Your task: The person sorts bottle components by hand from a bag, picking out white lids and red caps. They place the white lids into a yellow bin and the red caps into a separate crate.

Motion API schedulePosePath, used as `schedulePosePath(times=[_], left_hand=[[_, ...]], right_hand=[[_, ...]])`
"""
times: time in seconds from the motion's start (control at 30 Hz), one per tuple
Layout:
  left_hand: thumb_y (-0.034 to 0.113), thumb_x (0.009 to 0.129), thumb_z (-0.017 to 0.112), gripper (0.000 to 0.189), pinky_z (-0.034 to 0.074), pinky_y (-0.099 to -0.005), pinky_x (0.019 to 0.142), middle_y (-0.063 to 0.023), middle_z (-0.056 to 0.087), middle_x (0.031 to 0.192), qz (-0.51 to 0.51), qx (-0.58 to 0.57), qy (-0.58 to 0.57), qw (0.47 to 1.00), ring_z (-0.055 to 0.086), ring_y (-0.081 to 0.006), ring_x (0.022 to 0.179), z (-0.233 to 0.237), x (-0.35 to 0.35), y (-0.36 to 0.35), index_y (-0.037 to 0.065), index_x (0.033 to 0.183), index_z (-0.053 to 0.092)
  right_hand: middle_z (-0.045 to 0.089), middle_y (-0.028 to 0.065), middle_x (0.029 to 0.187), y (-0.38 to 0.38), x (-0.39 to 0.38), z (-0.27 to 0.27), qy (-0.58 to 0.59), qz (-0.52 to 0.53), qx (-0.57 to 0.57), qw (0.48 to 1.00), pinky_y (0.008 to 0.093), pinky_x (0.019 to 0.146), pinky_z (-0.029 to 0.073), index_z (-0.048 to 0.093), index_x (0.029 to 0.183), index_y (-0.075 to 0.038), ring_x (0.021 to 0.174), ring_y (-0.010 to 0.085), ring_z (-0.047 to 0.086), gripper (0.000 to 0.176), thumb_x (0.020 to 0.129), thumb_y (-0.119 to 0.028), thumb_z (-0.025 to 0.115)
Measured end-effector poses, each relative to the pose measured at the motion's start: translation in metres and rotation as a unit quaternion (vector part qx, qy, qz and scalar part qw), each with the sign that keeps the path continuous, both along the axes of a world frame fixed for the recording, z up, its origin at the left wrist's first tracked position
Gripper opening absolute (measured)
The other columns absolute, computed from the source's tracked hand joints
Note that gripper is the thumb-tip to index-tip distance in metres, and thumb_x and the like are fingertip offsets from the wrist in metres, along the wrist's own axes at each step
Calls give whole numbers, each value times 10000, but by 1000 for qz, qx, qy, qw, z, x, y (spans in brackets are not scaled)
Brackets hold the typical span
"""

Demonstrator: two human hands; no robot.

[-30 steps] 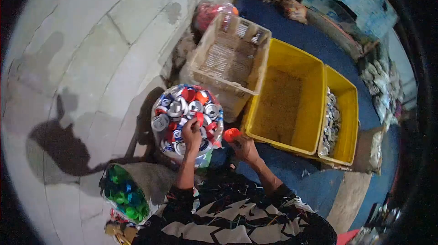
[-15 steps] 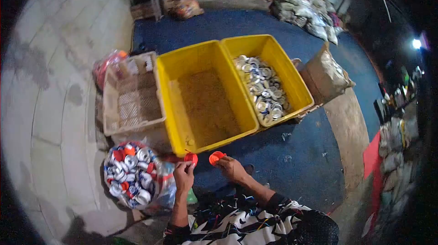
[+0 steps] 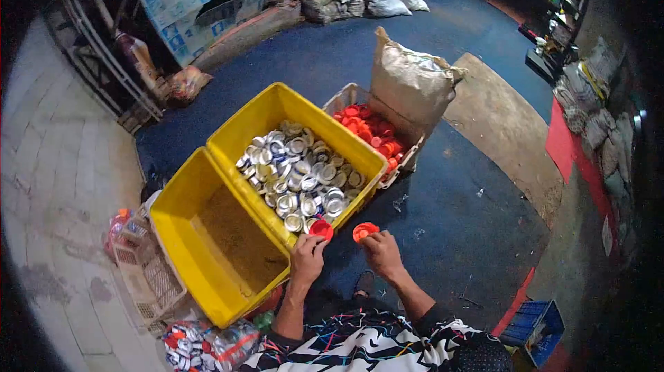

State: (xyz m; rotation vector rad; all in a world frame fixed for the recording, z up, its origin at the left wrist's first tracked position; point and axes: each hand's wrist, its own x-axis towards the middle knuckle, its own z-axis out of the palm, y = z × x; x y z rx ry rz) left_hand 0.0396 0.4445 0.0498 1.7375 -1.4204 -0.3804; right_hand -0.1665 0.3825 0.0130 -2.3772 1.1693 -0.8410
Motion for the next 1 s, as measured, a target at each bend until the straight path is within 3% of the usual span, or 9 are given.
schedulePosePath(times=[0.2,0.33,0.43,0.53,0.6,0.77,0.83,0.93,1.0], left_hand=[[65,796,674,104,473,-425,737,-147,596,857,-108,-25,-28,993,592,-349,825,-3,-22,-137,30,893,669],[42,776,664,143,475,-439,737,-161,577,887,-180,-100,-93,974,583,-371,844,-5,-22,-260,45,917,650],[70,768,682,166,469,-440,785,-148,590,928,-144,-99,-139,975,574,-357,912,-22,-16,-354,27,924,643],[101,776,684,173,461,-442,816,-141,603,949,-85,-95,-194,973,565,-343,960,-17,-14,-400,16,922,644],[121,789,677,169,455,-444,830,-140,611,958,-65,-59,-178,980,557,-337,987,-14,-9,-400,14,915,646],[158,843,639,149,477,-452,738,-168,632,785,-29,-31,-103,994,601,-376,774,-25,3,-349,20,791,660],[155,838,643,140,483,-445,717,-172,636,805,33,-18,-85,996,610,-371,783,-15,-1,-310,23,796,662],[143,813,637,128,493,-427,686,-180,636,817,126,42,-35,991,625,-365,777,-5,-7,-235,17,809,664],[138,807,628,126,493,-429,670,-180,640,822,187,48,-34,981,625,-371,751,-14,-7,-178,19,810,669]], right_hand=[[617,68,839,-100,-27,6,-38,-104,3,994,408,689,473,644,882,-112,772,299,565,176,717,-63,680],[612,71,847,-193,-23,27,-34,-118,-37,992,419,676,469,625,901,-97,774,311,565,175,735,-63,671],[652,114,972,-275,-13,33,-21,-137,-2,990,407,799,494,637,1046,-85,929,321,606,327,730,-5,673],[652,130,1037,-325,-5,33,-60,-174,-13,983,397,844,499,629,1104,-80,992,323,615,356,756,-10,658],[646,154,1056,-330,-15,35,-51,-172,-4,984,390,828,511,620,1129,-66,963,335,631,329,802,-54,651],[658,173,958,-307,-40,4,-74,-159,46,983,382,748,523,638,1060,-40,849,331,658,251,817,-93,672],[660,171,891,-288,-46,-5,-69,-145,37,986,371,715,520,647,1002,-31,806,319,663,191,819,-79,670],[654,169,966,-258,-50,-2,-80,-91,173,977,418,773,506,639,1032,-54,903,360,633,259,776,-85,661],[662,179,928,-242,-48,-24,-104,-55,137,984,423,759,506,647,992,-44,885,368,637,208,786,-70,660]])
